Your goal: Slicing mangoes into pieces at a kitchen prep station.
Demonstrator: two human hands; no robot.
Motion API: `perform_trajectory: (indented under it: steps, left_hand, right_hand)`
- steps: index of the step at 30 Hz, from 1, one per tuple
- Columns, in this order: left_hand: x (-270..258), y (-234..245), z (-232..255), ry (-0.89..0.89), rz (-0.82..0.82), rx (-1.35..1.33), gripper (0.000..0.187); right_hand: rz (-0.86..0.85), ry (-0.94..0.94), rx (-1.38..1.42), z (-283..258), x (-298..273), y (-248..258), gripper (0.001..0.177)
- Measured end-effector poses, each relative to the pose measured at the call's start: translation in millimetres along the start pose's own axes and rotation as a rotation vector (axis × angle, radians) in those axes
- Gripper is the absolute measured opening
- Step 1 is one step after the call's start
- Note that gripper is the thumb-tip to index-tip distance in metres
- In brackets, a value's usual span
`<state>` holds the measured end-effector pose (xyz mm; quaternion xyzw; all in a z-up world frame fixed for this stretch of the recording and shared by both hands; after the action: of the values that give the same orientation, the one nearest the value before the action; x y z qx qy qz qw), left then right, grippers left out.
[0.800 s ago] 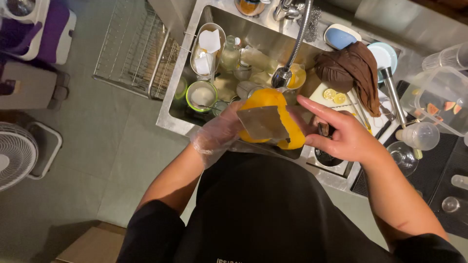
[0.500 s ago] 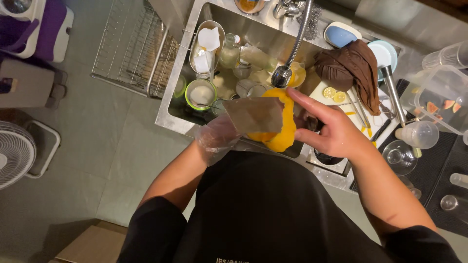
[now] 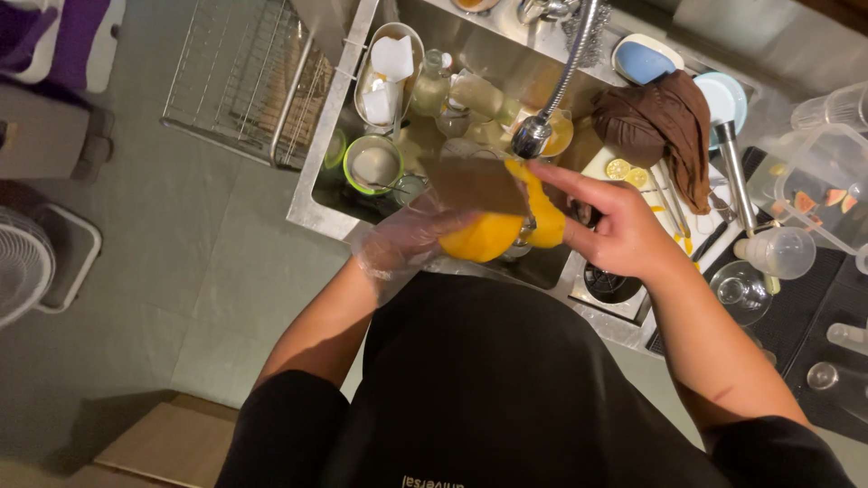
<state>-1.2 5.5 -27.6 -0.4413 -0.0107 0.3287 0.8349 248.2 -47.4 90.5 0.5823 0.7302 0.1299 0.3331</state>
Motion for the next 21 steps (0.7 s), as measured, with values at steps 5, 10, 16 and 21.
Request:
perform_trajectory:
  steps: [5, 10, 16, 21]
  left_hand:
    - [-25, 29, -25, 0.012, -0.109, -0.157, 0.073]
    - [-45, 13, -5, -0.082, -0.079, -0.355, 0.087]
    - [-49, 29, -20, -0.185, -0.017, -0.513, 0.079]
    - [-42, 43, -36, -0.276, 0.062, -0.668, 0.064]
  right_hand:
    - [0.206, 0.379, 0.21, 31, 30, -7, 0.053]
    - [0.299, 0.462, 0.061, 3, 75, -12, 0.051]
    - [0.222, 0.184, -0.263, -16, 135, -45, 0.045]
    - [0.167, 0.314, -0.116, -2, 159, -69, 0.06]
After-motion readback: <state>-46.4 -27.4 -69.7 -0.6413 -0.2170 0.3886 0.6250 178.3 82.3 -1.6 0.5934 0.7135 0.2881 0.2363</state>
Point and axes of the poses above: each hand's wrist, its own x-axis towards the middle knuckle, its own y-axis out of the back of the hand, z = x × y, the point moved 1 cm from there along x, towards the middle knuckle, and after that the axes turned 3 degrees about z, right-handed, at the moved point
